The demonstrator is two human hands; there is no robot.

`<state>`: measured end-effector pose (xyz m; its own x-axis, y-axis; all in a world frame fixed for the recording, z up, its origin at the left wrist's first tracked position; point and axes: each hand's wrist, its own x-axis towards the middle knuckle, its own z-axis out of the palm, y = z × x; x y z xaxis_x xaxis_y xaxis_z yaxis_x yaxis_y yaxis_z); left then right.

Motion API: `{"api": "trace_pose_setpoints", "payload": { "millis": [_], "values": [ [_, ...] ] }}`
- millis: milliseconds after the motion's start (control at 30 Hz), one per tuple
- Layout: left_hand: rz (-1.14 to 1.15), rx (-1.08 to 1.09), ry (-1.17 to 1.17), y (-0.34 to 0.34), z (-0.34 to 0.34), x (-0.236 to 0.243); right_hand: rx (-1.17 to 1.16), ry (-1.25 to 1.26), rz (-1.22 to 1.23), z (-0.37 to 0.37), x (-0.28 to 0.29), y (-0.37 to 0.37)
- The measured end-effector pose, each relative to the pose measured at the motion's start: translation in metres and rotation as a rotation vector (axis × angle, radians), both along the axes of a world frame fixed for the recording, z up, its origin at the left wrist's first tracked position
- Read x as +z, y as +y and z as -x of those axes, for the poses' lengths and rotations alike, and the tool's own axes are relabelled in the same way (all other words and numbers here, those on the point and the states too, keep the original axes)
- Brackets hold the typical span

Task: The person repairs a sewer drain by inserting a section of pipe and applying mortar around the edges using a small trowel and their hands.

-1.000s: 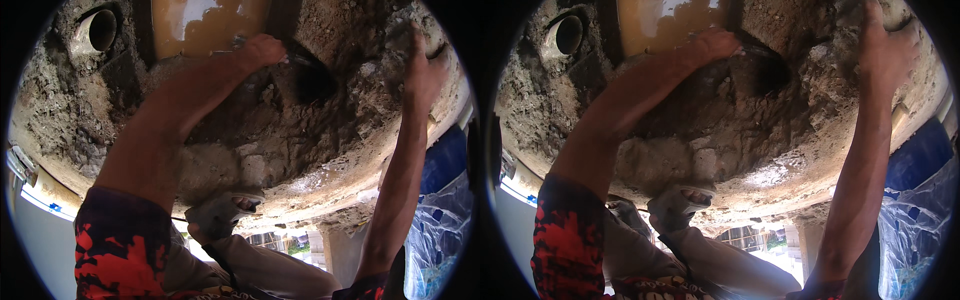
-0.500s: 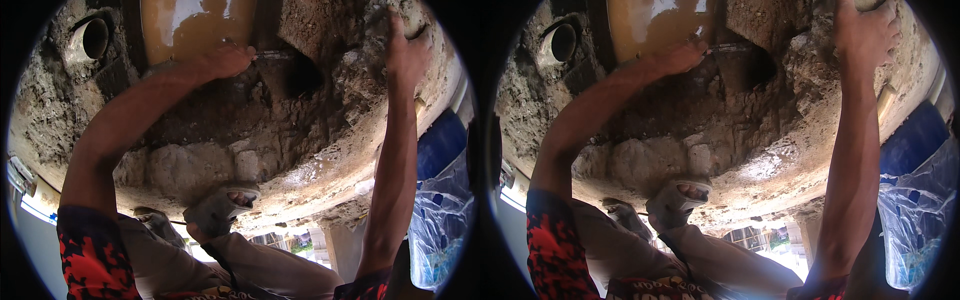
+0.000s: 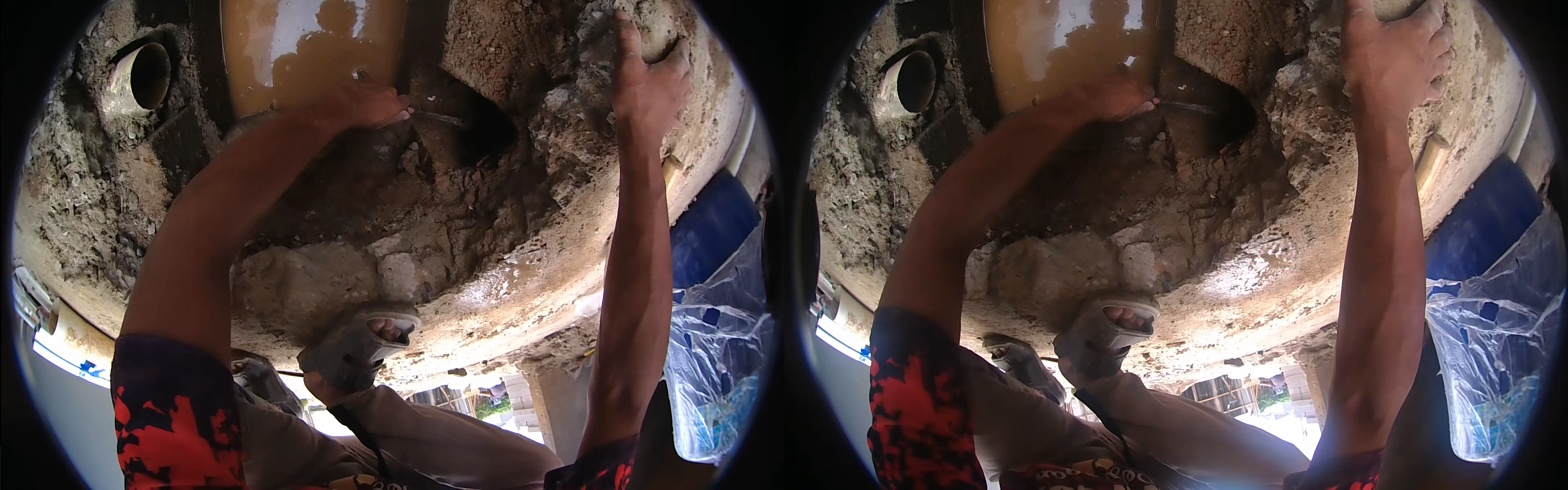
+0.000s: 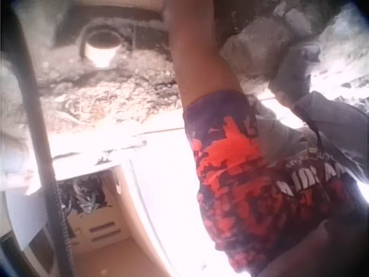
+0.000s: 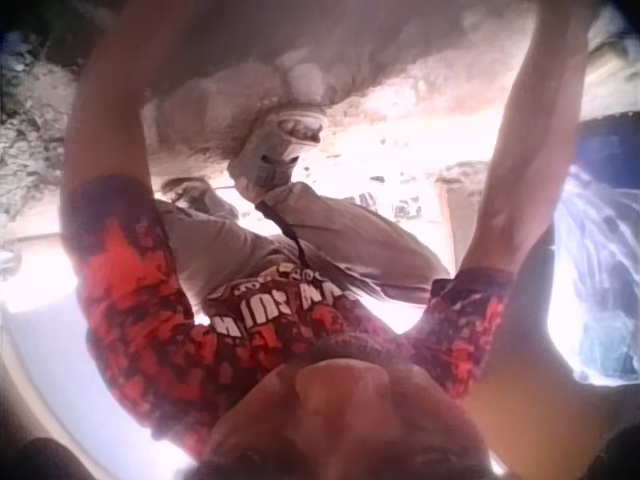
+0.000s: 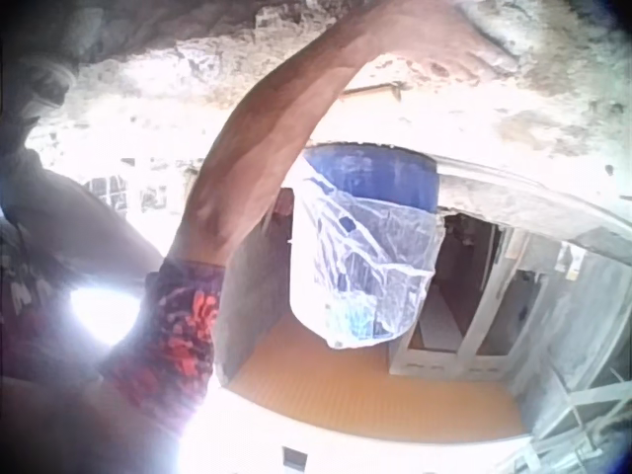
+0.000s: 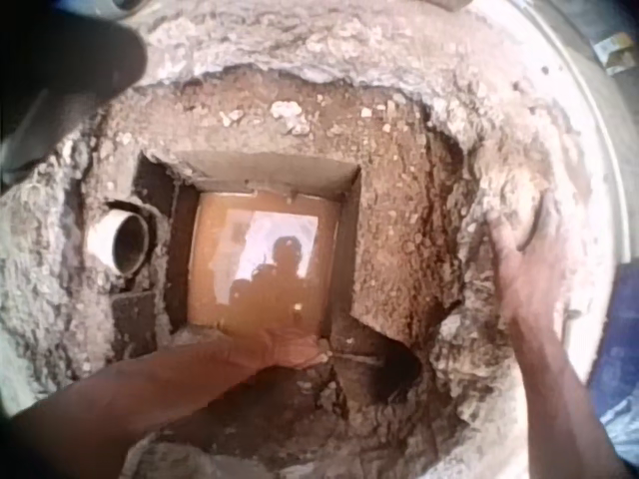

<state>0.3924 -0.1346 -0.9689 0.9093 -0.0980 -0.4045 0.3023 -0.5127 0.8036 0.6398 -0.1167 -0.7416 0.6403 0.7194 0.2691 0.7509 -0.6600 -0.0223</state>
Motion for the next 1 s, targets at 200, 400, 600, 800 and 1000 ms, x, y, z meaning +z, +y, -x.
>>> {"api": "trace_pose_setpoints", "payload": {
  "millis": [200, 400, 600, 800, 1000],
  "values": [
    [-0.197, 0.209, -0.005, -0.006, -0.03, -0.014, 0.004, 0.104, 0.073, 0.007, 0.015, 0.006],
    [-0.205, -0.18, 0.128, 0.012, -0.008, 0.031, 0.053, -0.073, 0.028, -0.008, 0.001, -0.006],
    [-0.208, 0.153, -0.001, 0.008, -0.031, 0.01, -0.025, 0.141, 0.04, 0.015, 0.014, 0.005],
    [-0.21, -0.165, 0.18, 0.009, -0.047, 0.033, -0.007, 0.062, 0.073, 0.0, 0.013, 0.002],
    [-0.13, -0.035, 0.076, 0.023, -0.027, 0.05, 0.025, -0.025, 0.013, -0.008, 0.001, -0.001]
  ]
}}
